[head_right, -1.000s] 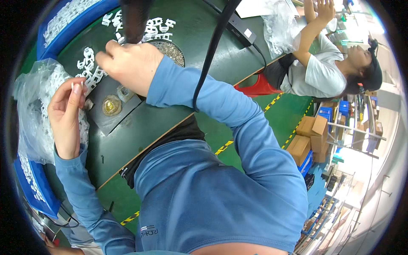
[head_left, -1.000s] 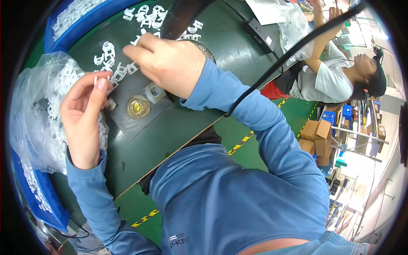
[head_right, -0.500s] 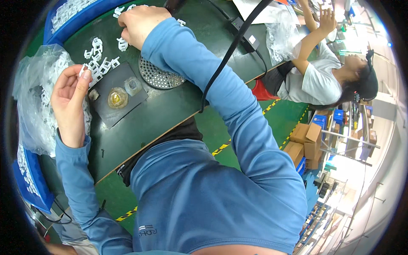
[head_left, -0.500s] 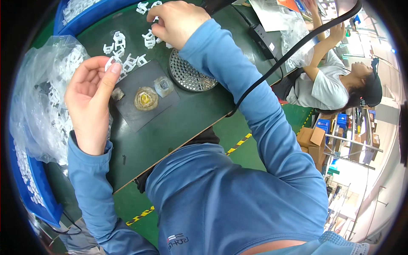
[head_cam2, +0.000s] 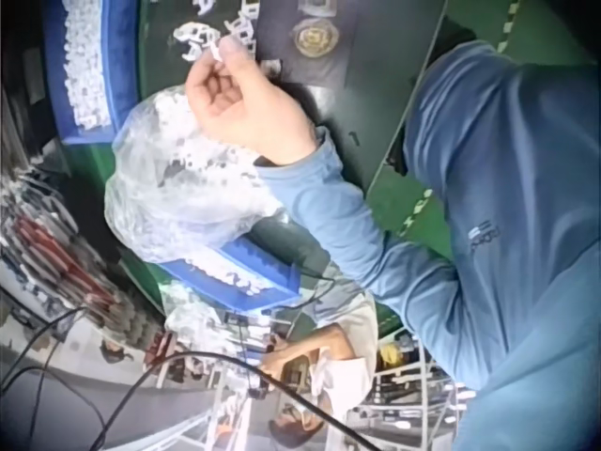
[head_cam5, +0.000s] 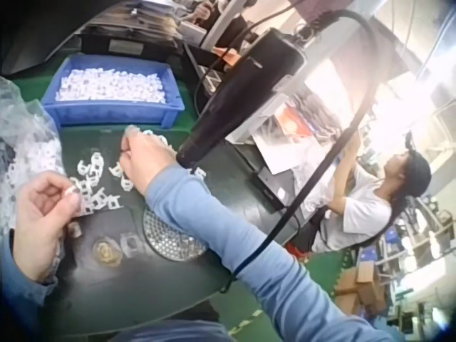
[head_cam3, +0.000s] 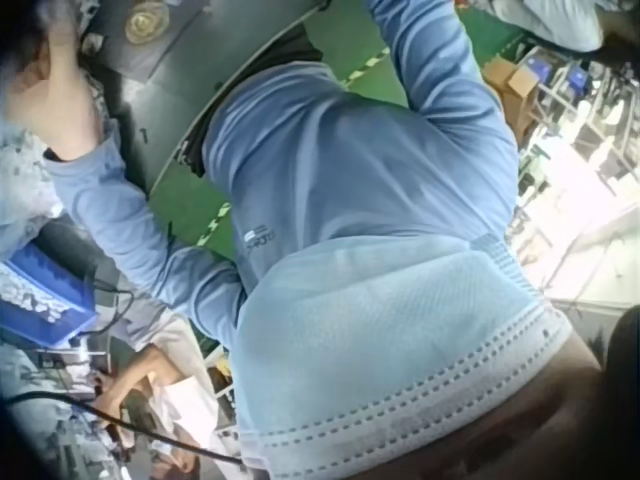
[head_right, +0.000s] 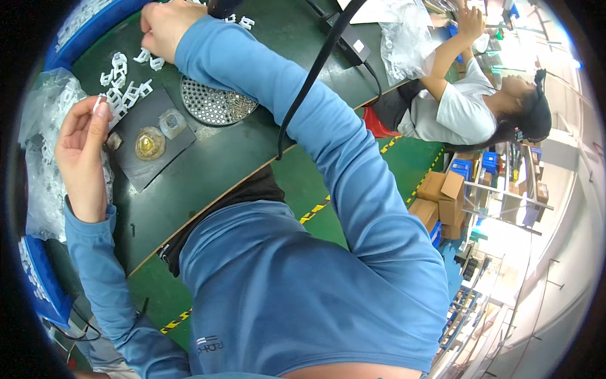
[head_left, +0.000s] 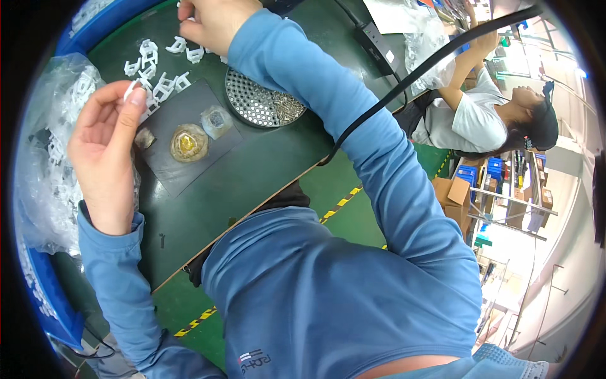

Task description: Assembling small plastic components by driving screws into them with an electric screwdriver.

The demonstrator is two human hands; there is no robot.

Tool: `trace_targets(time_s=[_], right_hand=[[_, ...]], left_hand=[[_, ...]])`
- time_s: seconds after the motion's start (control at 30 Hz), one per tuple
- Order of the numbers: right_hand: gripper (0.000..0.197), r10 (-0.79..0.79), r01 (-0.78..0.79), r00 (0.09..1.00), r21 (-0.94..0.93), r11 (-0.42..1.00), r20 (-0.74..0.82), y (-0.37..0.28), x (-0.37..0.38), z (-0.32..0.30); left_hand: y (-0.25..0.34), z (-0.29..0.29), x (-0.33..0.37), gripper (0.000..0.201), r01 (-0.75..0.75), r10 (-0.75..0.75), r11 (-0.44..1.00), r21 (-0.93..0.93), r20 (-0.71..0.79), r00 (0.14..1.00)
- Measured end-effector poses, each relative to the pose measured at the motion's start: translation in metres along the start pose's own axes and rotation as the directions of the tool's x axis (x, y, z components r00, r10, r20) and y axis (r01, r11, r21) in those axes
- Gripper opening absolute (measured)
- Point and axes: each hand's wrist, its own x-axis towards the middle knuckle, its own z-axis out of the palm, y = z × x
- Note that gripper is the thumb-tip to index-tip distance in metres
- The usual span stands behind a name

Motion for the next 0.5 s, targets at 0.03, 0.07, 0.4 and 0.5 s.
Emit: trace_targets(time_s=[0.03,0.07,0.4,0.5], right_hand=[[0.029,-0.052,0.044,0.997,0.121,0.992,0.06,-0.013,-0.005,-0.009],[0.037,-0.107,0.077,0.987,0.243,0.967,0.116,-0.024,-0.015,-0.017],[0.016,-0.439,0.261,0.862,0.521,0.813,0.253,-0.03,-0.099,-0.056],[0.016,-0.529,0.415,0.839,0.484,0.771,0.124,-0.03,-0.1,-0.045]], left_hand=[[-0.002,-0.003,-0.002,0.023,0.001,-0.001,1.0,0.007,-0.043,0.999],[-0.004,-0.005,-0.003,0.025,0.004,-0.003,1.0,0.013,-0.085,0.996],[-0.006,-0.006,-0.002,0.028,-0.013,0.016,0.996,0.087,-0.04,0.999],[-0.008,-0.01,-0.001,0.034,-0.031,0.035,0.99,0.136,-0.029,0.999]])
